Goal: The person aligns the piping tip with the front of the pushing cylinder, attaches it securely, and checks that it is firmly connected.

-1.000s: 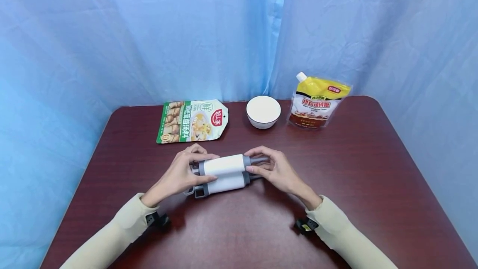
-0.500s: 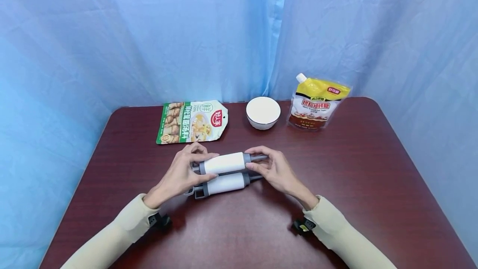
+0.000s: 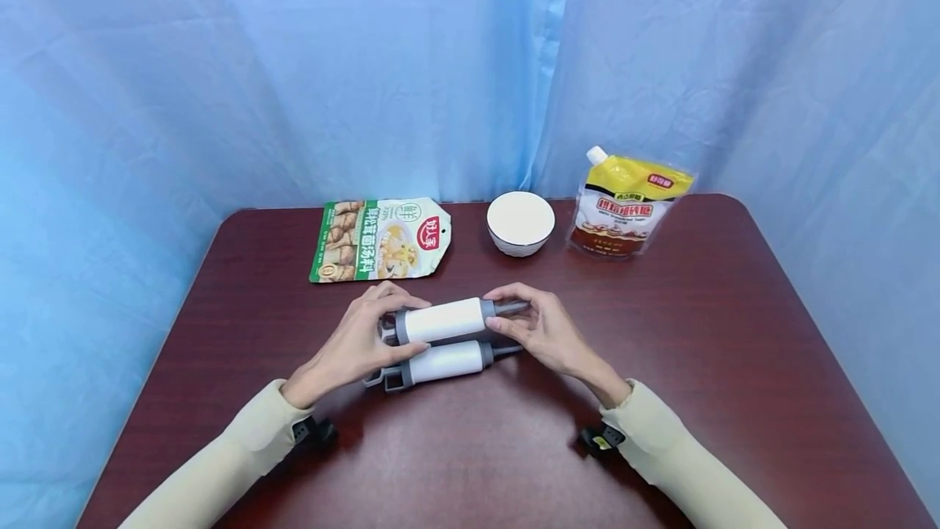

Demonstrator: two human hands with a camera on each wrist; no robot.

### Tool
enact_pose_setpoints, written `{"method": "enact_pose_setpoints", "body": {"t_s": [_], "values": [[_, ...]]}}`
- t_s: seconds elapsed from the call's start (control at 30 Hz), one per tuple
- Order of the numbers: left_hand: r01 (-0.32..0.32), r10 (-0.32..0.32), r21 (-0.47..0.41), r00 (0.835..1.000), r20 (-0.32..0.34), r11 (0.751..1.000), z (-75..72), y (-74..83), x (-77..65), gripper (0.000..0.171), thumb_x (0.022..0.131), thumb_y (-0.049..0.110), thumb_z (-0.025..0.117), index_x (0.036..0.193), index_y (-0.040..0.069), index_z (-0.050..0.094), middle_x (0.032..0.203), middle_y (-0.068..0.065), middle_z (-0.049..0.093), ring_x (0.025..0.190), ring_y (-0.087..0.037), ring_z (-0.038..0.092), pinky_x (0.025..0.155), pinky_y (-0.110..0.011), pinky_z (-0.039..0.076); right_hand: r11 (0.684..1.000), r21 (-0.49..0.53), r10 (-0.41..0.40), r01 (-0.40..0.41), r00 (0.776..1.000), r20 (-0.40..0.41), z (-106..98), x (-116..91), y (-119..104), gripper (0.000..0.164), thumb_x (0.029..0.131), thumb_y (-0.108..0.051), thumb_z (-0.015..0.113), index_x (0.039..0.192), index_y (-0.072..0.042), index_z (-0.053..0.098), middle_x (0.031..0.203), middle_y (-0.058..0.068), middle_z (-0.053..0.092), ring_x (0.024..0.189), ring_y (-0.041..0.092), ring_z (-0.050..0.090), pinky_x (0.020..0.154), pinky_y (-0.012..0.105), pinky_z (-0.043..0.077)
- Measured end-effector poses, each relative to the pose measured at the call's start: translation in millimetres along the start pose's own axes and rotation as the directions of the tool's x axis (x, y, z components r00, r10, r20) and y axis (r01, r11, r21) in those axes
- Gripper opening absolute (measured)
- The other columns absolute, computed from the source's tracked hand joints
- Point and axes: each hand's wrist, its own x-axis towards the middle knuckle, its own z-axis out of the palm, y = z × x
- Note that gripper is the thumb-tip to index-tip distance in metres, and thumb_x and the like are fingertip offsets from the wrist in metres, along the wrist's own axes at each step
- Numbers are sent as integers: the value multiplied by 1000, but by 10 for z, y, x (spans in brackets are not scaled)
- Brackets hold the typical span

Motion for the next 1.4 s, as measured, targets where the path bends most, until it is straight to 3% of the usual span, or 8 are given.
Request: {"method": "enact_pose_setpoints", "body": {"t_s": [0.3, 0.5, 0.7, 0.93, 1.1, 1.23, 1.4], "values": [[-57, 58, -53, 998, 21, 997, -61, -91, -5, 47, 80, 28, 92, 122, 18, 73, 114, 2, 69, 104, -22, 64, 89, -43, 55, 999, -19, 27, -27, 1000, -10, -68, 17, 19, 32, 98, -14, 74, 128, -9, 67, 126, 14, 68, 97, 15, 73, 88, 25, 60], [-87, 88, -57, 996, 21, 995, -104, -144, 23, 55, 80, 29, 92, 129, 16, 71, 119, 2, 71, 108, -20, 67, 91, -44, 56, 999, 4, 54, -54, 998, -7, -118, 74, 56, 35, 98, -15, 73, 131, -6, 65, 126, 16, 67, 96, 17, 75, 90, 38, 63], [-21, 21, -68, 1000, -4, 997, -142, -237, 83, 59, 78, 34, 93, 131, 17, 71, 126, 3, 74, 117, -17, 69, 101, -42, 54, 999, 35, 41, -41, 999, 1, -116, 152, 136, 36, 99, -13, 72, 131, 0, 63, 123, 20, 67, 97, 23, 77, 90, 41, 63], [97, -96, -124, 995, 17, 988, -186, -386, 130, 60, 75, 33, 95, 128, 15, 72, 122, 3, 76, 115, -15, 69, 102, -41, 54, 997, 58, 52, -54, 998, 30, -86, 262, 181, 36, 97, -11, 74, 130, 0, 65, 124, 18, 69, 99, 11, 74, 88, 29, 62], [112, -111, -92, 994, 22, 989, -198, -479, 153, 59, 74, 33, 96, 126, 15, 73, 123, 0, 75, 113, -16, 68, 100, -40, 53, 997, 7, 70, -70, 996, 48, -85, 359, 186, 35, 96, -11, 75, 129, -2, 67, 126, 21, 70, 102, 17, 74, 89, 22, 59], [118, -117, -76, 993, 25, 990, -195, -529, 169, 58, 73, 34, 96, 124, 15, 74, 119, -1, 75, 101, -15, 67, 91, -35, 54, 995, -6, 101, -101, 992, 73, -87, 437, 210, 36, 96, -10, 75, 130, -3, 67, 123, 22, 71, 96, 29, 77, 84, 26, 61], [134, -132, -75, 991, 30, 988, -203, -553, 172, 57, 72, 31, 97, 121, 16, 74, 114, -2, 74, 95, -16, 68, 86, -35, 55, 993, -33, 116, -113, 987, 108, -80, 528, 243, 36, 95, -11, 76, 129, -2, 68, 121, 21, 72, 96, 22, 76, 83, 30, 63]]}}
